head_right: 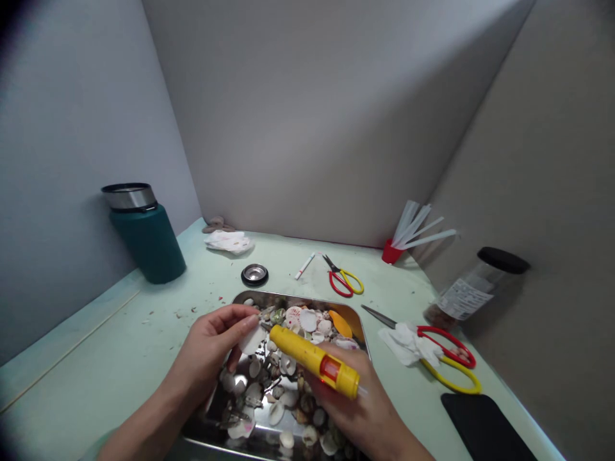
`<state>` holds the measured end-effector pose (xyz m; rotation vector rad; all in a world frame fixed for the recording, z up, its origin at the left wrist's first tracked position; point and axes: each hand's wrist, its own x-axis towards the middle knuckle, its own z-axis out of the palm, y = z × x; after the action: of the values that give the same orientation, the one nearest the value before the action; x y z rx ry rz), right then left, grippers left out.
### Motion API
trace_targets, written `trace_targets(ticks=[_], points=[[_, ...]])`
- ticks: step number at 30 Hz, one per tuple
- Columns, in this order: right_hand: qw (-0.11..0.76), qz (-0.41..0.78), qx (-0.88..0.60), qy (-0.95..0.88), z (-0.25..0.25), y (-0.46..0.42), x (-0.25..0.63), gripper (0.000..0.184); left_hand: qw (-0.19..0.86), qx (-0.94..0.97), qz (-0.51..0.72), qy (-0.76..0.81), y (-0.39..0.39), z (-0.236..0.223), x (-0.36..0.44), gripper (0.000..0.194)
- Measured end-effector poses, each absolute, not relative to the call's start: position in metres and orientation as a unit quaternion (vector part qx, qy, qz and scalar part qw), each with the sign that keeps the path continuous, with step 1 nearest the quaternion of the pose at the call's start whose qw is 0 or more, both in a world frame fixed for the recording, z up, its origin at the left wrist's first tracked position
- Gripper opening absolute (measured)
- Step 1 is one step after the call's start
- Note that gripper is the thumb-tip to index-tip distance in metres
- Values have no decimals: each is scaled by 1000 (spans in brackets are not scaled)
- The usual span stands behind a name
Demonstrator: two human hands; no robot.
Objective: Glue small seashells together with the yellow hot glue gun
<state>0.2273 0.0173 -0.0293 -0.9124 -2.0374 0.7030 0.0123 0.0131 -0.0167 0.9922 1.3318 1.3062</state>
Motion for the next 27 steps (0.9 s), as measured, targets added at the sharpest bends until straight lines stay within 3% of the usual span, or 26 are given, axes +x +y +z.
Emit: trace_targets(ticks=[27], points=[[384,288,-350,-804,-29,18,228,11,483,417,538,551,15,-19,10,19]])
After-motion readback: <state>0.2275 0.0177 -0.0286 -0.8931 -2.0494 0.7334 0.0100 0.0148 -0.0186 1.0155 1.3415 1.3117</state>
